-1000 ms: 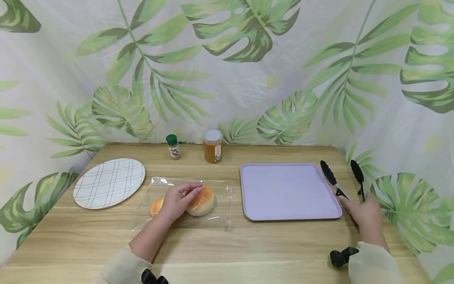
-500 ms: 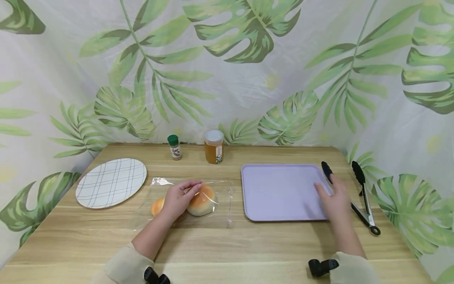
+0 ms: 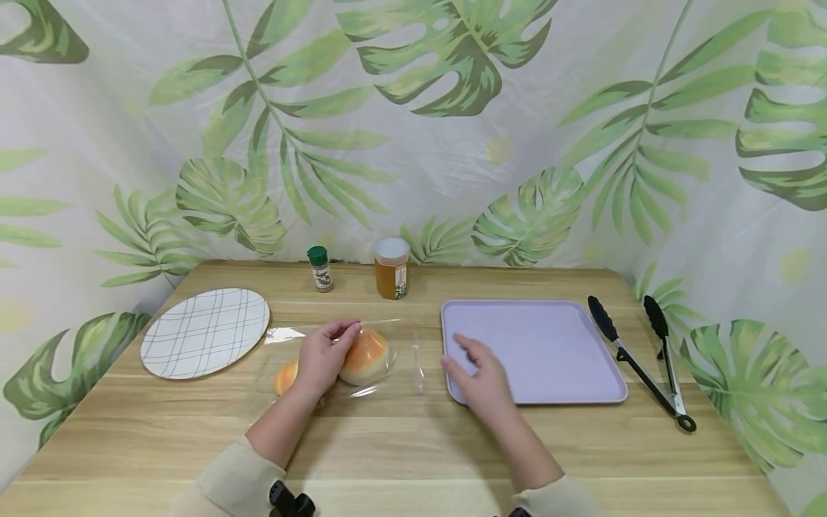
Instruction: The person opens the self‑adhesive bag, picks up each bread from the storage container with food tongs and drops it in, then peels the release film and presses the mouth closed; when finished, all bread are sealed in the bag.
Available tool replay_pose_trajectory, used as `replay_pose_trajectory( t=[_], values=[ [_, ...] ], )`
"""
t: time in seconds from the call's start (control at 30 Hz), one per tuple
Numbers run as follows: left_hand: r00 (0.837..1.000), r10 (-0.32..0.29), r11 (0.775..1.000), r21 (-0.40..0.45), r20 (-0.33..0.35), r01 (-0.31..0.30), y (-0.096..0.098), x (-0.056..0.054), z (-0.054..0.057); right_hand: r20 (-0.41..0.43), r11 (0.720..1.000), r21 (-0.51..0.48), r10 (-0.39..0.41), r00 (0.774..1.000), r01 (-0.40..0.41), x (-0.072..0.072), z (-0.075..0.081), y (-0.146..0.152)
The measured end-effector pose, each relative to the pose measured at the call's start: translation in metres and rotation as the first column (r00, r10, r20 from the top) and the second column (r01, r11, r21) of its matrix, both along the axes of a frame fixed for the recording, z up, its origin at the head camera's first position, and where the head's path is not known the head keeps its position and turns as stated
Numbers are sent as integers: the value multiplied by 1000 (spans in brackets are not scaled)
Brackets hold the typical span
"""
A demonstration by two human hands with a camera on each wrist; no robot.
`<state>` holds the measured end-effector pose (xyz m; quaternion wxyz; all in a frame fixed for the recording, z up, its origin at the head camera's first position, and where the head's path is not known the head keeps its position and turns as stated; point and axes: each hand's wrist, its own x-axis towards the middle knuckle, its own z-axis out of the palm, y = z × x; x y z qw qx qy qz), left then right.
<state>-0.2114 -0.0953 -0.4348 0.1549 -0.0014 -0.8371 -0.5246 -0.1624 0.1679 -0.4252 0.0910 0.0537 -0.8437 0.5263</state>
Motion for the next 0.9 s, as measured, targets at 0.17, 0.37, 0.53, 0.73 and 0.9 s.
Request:
replay_pose_trajectory(
  t=[0.17, 0.37, 0.53, 0.73, 0.9],
  values=[
    [1000, 14, 1000, -1, -3, -14, 0, 0, 1, 120, 992, -118, 66, 991, -52, 15, -10, -38],
    [1000, -12, 999, -47, -13, 12, 1, 4, 1, 354, 952, -296, 190, 916, -83, 23, -19, -62],
    [999, -40, 994, -99, -13, 39, 2, 8, 0, 415, 926, -368, 241, 877, -80, 22, -23, -72],
    [996, -86, 983, -168, -27, 80, 5, 13, -3, 420, 912, -411, 201, 885, -12, 14, -27, -84],
    [993, -112, 977, -188, -39, 103, 7, 16, -4, 414, 912, -409, 148, 898, 38, 8, -30, -92]
  ],
)
